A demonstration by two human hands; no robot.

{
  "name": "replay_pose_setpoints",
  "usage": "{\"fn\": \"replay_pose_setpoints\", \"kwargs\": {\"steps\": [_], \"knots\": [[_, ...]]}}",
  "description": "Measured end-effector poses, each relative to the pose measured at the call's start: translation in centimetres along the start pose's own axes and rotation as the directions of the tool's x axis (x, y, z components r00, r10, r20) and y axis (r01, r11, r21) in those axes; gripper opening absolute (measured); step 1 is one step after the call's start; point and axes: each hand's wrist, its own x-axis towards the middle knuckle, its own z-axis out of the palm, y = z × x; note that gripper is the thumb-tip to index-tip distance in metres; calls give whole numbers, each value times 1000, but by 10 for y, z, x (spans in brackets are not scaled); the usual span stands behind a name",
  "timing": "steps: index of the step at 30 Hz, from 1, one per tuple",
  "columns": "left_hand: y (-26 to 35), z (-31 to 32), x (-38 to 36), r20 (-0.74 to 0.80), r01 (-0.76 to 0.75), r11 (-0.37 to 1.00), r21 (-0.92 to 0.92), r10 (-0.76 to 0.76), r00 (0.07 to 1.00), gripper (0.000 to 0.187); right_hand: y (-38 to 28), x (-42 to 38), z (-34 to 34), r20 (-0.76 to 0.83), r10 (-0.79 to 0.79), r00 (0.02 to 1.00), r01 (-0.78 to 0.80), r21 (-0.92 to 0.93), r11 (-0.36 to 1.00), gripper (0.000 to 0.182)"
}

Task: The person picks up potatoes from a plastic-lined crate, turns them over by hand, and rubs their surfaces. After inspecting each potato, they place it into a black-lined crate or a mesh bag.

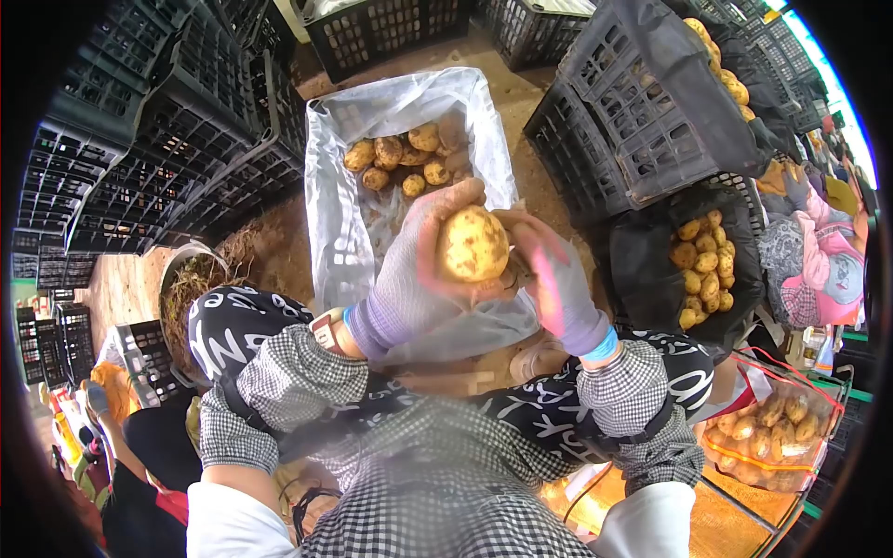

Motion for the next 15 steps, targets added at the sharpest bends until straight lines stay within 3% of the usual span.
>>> {"fn": "replay_pose_setpoints", "kwargs": {"steps": [3,5,6,8,11,12,13,14,15], "knots": [[7,0,-4,134,-118,950,290,82,988,101,-10,-2,3,82,71,994,-81,131,988,65],[8,5,-9,144,-21,995,98,7,990,103,-23,-5,9,224,400,888,-454,305,837,67],[0,5,-7,176,34,999,-5,-33,984,106,-36,-7,10,171,565,807,-584,367,724,69],[-11,8,-12,195,109,983,-146,-80,978,110,-9,-12,11,-6,315,949,-314,30,949,60],[-4,16,-13,153,144,963,-226,-110,982,111,6,-12,13,-118,79,990,-65,111,992,64],[-6,14,-13,145,151,962,-226,-120,982,110,2,-12,12,-59,246,968,-198,426,883,66],[-9,12,-14,141,163,961,-224,-134,981,109,-4,-13,14,-8,313,950,-265,510,818,64],[-13,8,-15,160,95,991,-91,-80,984,109,-12,-14,16,42,377,925,-329,585,741,63],[-18,2,-13,188,17,999,42,-25,982,109,-28,-11,22,36,367,930,-340,472,814,59]]}}
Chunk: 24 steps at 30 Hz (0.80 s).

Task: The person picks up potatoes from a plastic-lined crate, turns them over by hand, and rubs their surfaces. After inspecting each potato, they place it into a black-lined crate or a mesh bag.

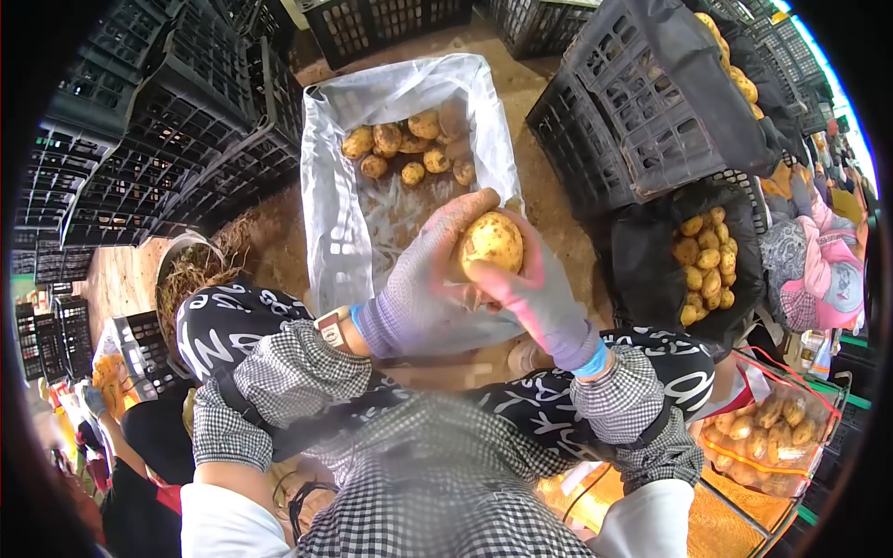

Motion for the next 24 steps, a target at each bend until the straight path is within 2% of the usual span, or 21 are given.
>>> {"fn": "replay_pose_setpoints", "kwargs": {"steps": [1,3,6,7,8,9,10,11,12,14,15,16,17,19,20,21,22,23,24], "knots": [[-2,-2,1,36,-59,988,142,54,998,110,-2,-1,3,-13,-33,999,31,-102,994,57],[3,2,1,-5,5,999,47,-5,1000,107,-2,0,5,-49,-121,991,103,-276,956,53],[12,5,5,-20,81,992,-96,-83,996,101,8,13,-17,1,-205,979,182,-464,867,49],[13,6,6,-15,105,984,-142,-109,994,98,12,14,-21,10,-164,986,152,-438,886,47],[14,8,6,-38,65,984,-168,-72,997,91,15,14,-25,19,-123,992,120,-412,903,46],[15,9,7,-61,23,981,-195,-36,998,84,0,12,-14,12,-29,1000,31,-299,954,44],[13,10,7,-73,27,946,-322,-53,996,77,-15,9,-3,20,65,998,-61,-184,981,43],[11,11,7,-85,26,895,-444,-71,994,69,-13,9,-3,44,91,995,-85,-119,989,43],[1,10,8,-64,67,764,-642,-140,988,62,-12,8,-3,68,116,991,-112,-56,992,43],[-17,0,14,-140,185,897,-402,-260,956,41,16,9,-23,102,50,993,-49,-9,999,42],[-47,-8,13,-141,327,784,-527,-460,876,32,9,7,-27,46,69,997,-71,42,997,41],[-85,-22,11,-111,508,688,-518,-643,758,34,-1,6,-33,-15,83,996,-82,91,993,41],[-122,-30,5,-84,663,552,-507,-797,599,39,-15,7,-47,-83,80,993,-69,131,989,40],[-190,-31,-11,-164,720,648,-248,-761,628,50,-71,13,-102,-146,-238,960,224,-109,969,44],[-207,-34,-14,-194,739,666,-104,-742,641,57,-110,19,-137,-105,-386,917,351,-252,902,47],[-222,-36,-11,-247,767,639,63,-734,632,58,-140,20,-159,-35,-378,925,375,-72,924,51],[-238,-36,-1,-294,777,589,224,-719,630,60,-148,18,-168,-13,-306,952,297,276,914,54],[-251,-37,14,-328,768,548,332,-696,638,62,-158,16,-175,9,-231,973,182,589,787,57],[-264,-38,29,-363,755,492,433,-672,646,64,-145,11,-167,-222,-291,931,354,342,871,58]]}}
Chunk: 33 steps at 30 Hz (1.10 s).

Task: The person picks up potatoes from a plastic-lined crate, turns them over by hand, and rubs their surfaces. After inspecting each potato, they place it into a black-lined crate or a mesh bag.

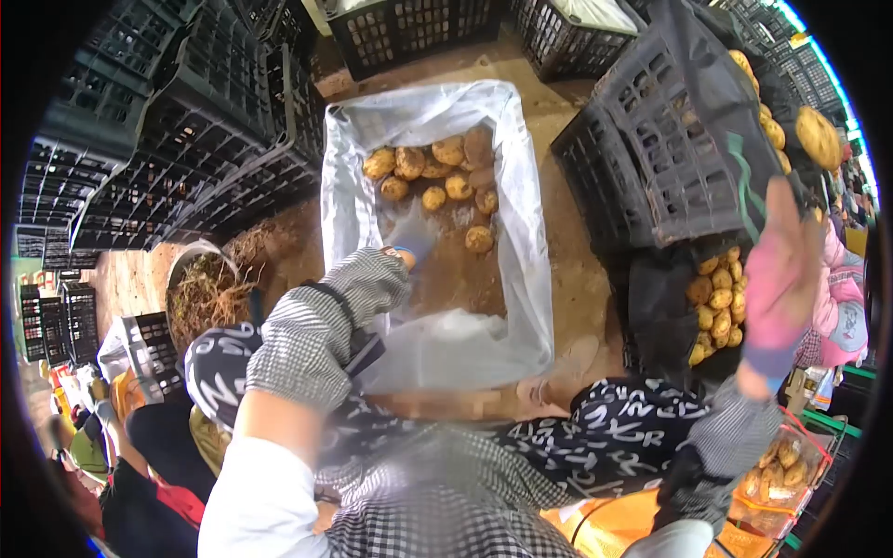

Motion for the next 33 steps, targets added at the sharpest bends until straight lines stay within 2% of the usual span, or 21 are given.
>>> {"fn": "replay_pose_setpoints", "kwargs": {"steps": [2,3,4,6,7,10,11,13,14,16,18,20,21,24,26,28,30,31,32,33], "knots": [[12,12,35,-63,4,992,122,4,998,67,48,-14,6,-245,-153,957,97,-227,969,55],[19,17,45,-139,-28,994,108,43,989,61,72,-22,9,-360,-225,905,95,-345,934,53],[23,21,60,-108,-50,986,158,68,992,61,80,-30,0,-257,-84,963,-38,-438,898,48],[22,34,89,-9,-105,957,272,112,994,61,90,-28,36,-322,-5,947,-183,-549,816,46],[26,35,90,13,-37,972,232,35,999,58,92,-28,40,-324,10,946,-201,-563,801,46],[32,44,81,9,52,983,177,-55,998,59,89,-25,39,-352,30,935,-251,-602,758,48],[33,50,69,-14,-33,969,243,37,999,62,89,-26,37,-382,21,924,-266,-603,752,51],[61,38,31,203,-214,890,402,142,969,63,87,-25,43,-423,-16,906,-269,-605,749,54],[73,35,19,312,-311,833,457,177,934,64,87,-24,46,-405,7,914,-265,-586,765,51],[72,57,14,368,-380,804,456,219,904,61,85,-26,52,-367,44,929,-258,-557,790,46],[65,84,17,341,-379,827,416,245,908,59,88,-31,54,-355,58,933,-254,-535,806,44],[47,107,33,225,-308,889,339,241,944,59,89,-32,56,-325,52,944,-234,-550,802,44],[55,90,26,288,-318,908,271,239,927,58,85,-32,58,-319,71,945,-249,-560,790,45],[57,70,8,244,-346,936,-55,349,905,66,86,-37,52,-251,47,967,-187,-570,800,44],[76,27,-16,409,-195,940,-278,299,862,72,93,-40,45,-205,15,979,-133,-574,808,41],[111,-34,-55,499,-126,925,-359,305,811,78,102,-43,38,-135,9,991,-89,-593,800,36],[147,-92,-100,480,-231,919,-321,367,797,85,121,-44,35,-66,79,995,-103,-659,745,45],[158,-113,-119,449,-305,906,-292,412,793,87,140,-46,35,90,-86,992,123,-824,552,52],[162,-122,-135,376,-421,874,-244,486,789,88,157,-48,40,278,-204,939,329,-899,289,61],[166,-132,-151,303,-529,828,-185,560,771,88,169,-53,53,245,-208,947,305,-888,344,64]]}}
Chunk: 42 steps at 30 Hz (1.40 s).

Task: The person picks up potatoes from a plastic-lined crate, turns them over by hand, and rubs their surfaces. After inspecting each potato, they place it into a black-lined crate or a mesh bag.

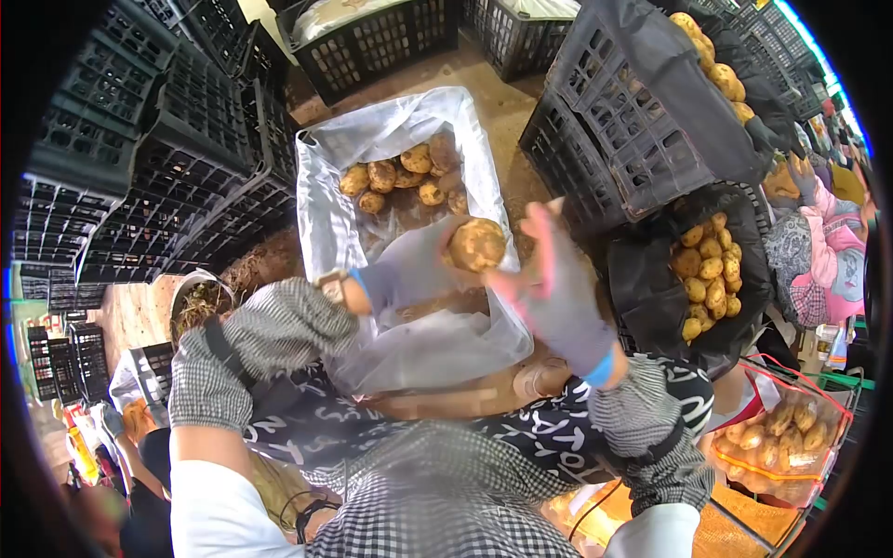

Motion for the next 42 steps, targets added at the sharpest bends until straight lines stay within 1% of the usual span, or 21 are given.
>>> {"fn": "replay_pose_setpoints", "kwargs": {"steps": [3,5,7,9,10,12,14,16,18,20,23,26,28,29,30,33,34,36,39,41,42], "knots": [[55,-6,-47,-76,-20,999,-48,16,997,79,-28,-10,20,-1,71,998,-69,195,978,65],[49,4,-56,-219,-186,981,-52,171,961,82,-42,-9,14,41,64,997,-75,363,929,56],[48,9,-65,-315,-223,973,51,228,921,82,-27,-10,16,32,-115,993,102,273,957,47],[47,15,-74,-340,-239,970,-46,210,917,83,-20,-14,15,104,-73,992,40,296,954,42],[46,17,-76,-350,-250,964,-93,203,914,83,-23,-14,11,175,53,983,-112,350,930,41],[40,19,-79,-396,-245,968,-61,202,896,82,-19,-13,17,181,104,978,-182,501,846,42],[32,18,-78,-457,-252,967,-25,213,863,82,-26,-7,12,63,99,993,-118,508,853,45],[21,18,-75,-525,-260,965,15,229,820,83,-32,-6,7,87,94,992,-121,396,910,45],[11,19,-69,-542,-276,960,53,260,799,84,-44,-8,2,163,68,984,-112,279,954,49],[6,21,-68,-546,-258,963,81,259,797,84,-49,-16,8,221,105,970,-157,236,959,50],[9,18,-71,-529,-203,974,103,227,818,81,-34,-31,27,182,-283,942,255,164,953,47],[14,15,-71,-519,-201,974,108,227,824,79,-32,-19,22,206,39,978,-116,379,918,49],[17,16,-71,-521,-211,970,120,242,819,77,-29,-17,23,194,28,981,-97,357,929,50],[16,15,-70,-509,-179,979,99,205,836,78,-28,-16,23,187,22,982,-87,345,934,50],[15,15,-69,-497,-145,986,78,165,852,78,-35,-24,23,223,-42,974,-21,276,961,50],[11,15,-67,-468,-94,995,17,92,879,78,-34,-27,34,175,-208,962,160,254,954,38],[11,15,-66,-458,-90,996,-1,79,885,78,-30,-17,35,95,-205,974,173,270,947,37],[17,13,-65,-445,-84,988,-131,17,895,78,-35,-8,23,86,24,996,-58,413,909,34],[19,8,-65,-419,-86,963,-254,-29,908,78,-41,-12,20,138,105,985,-153,402,903,34],[10,10,-65,-421,-108,944,-312,-35,906,79,-28,-22,26,212,21,977,-124,487,865,37],[10,10,-66,-405,-107,925,-365,-54,913,79,-27,-23,26,268,50,962,-182,492,852,39]]}}
